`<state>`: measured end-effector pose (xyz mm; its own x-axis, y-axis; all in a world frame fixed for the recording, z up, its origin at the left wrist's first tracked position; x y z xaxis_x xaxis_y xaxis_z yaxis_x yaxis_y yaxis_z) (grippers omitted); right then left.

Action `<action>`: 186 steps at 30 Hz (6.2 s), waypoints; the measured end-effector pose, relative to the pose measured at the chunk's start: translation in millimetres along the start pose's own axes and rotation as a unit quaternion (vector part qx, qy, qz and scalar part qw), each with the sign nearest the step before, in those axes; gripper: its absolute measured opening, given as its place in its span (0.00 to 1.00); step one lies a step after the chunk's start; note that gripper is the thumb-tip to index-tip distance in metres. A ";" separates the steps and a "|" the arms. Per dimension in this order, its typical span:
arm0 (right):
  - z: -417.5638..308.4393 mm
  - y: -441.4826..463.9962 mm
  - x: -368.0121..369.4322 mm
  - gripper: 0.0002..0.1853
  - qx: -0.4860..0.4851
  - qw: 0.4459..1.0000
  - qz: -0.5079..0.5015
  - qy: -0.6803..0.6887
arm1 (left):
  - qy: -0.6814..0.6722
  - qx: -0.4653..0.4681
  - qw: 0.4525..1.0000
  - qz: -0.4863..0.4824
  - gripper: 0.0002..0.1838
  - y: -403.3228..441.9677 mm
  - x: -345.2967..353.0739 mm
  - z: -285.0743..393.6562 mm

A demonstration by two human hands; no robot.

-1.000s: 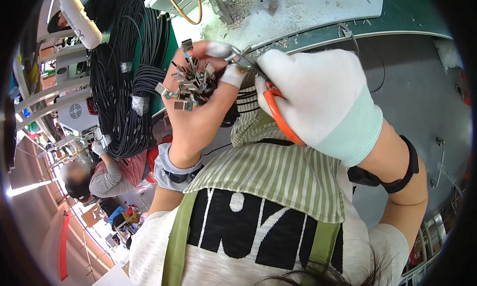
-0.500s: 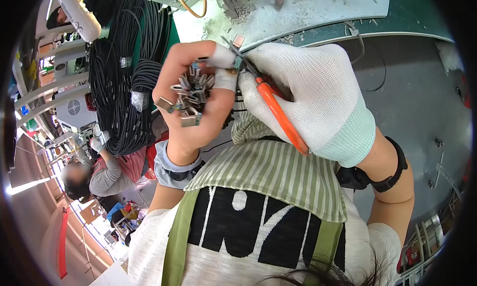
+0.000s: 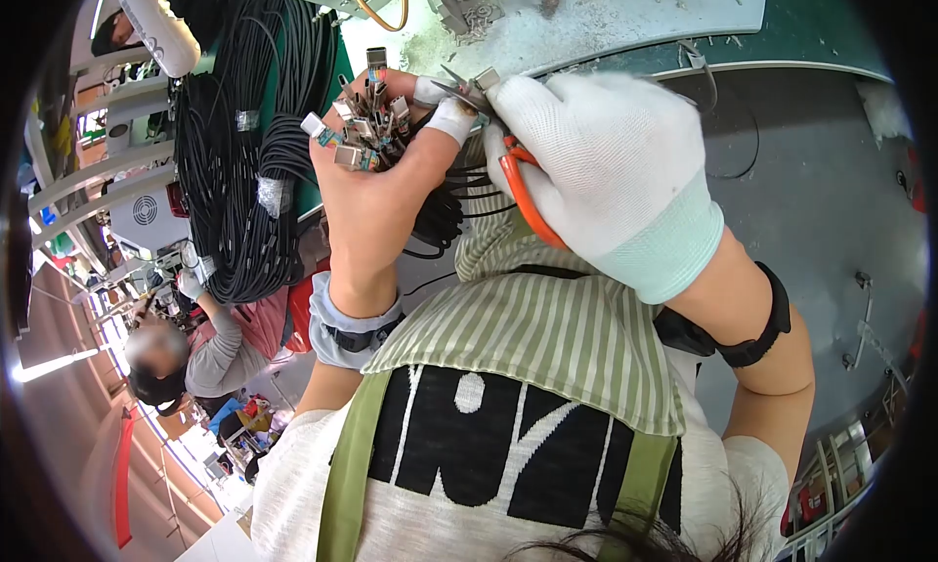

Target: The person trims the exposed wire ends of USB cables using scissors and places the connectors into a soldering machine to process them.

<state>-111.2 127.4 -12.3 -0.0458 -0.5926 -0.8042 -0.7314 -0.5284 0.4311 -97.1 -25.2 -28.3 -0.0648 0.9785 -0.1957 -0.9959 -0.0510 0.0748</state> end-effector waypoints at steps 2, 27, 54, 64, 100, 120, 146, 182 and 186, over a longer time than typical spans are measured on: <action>8.2 -1.6 6.5 0.05 0.095 0.969 -0.095 0.206 | -0.067 -0.088 0.994 -0.015 0.08 1.8 1.1 -4.7; 79.7 70.4 59.9 0.14 0.288 0.712 -0.229 0.598 | -0.180 -0.176 0.947 -0.197 0.08 96.5 -26.4 -62.8; 65.5 78.7 46.1 0.13 0.015 0.900 -0.211 0.382 | 0.073 -0.102 0.983 -0.137 0.11 74.6 -19.1 -27.9; 73.3 63.5 64.8 0.15 0.188 0.860 -0.160 0.446 | -0.272 -0.173 0.940 -0.111 0.04 61.8 -24.2 -57.7; 24.2 7.4 8.2 0.13 0.306 0.734 -0.206 0.570 | -0.130 -0.017 0.989 -0.070 0.12 -9.7 6.4 -6.2; 0.0 0.5 -21.3 0.12 0.031 0.993 -0.049 0.100 | -0.192 -0.151 0.964 -0.101 0.09 -0.7 7.4 11.3; 6.0 -9.2 -13.1 0.10 0.157 0.941 -0.128 0.273 | 0.034 0.196 0.967 -0.160 0.21 -1.3 9.4 11.1; 52.2 -6.8 13.9 0.14 0.164 0.921 -0.133 0.329 | -0.349 -0.207 0.914 -0.026 0.09 24.8 -20.2 -50.6; 67.8 29.9 17.6 0.13 0.276 0.872 -0.181 0.362 | -0.331 -0.216 0.919 -0.013 0.09 56.2 -20.0 -62.5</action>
<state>-180.1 142.3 -41.2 0.5509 -0.7821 -0.2912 -0.8342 -0.5058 -0.2197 -155.7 -60.2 -81.3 -0.1307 0.8804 0.4558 -0.9380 0.0392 -0.3445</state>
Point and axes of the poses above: each hand's wrist, its own y-axis towards the middle knuckle, its own x-axis out of the palm, z = x × y, the point moved 5 cm from there along y, towards the middle knuckle, and after that the axes turned 4 degrees about -z, right-handed, at the moved point
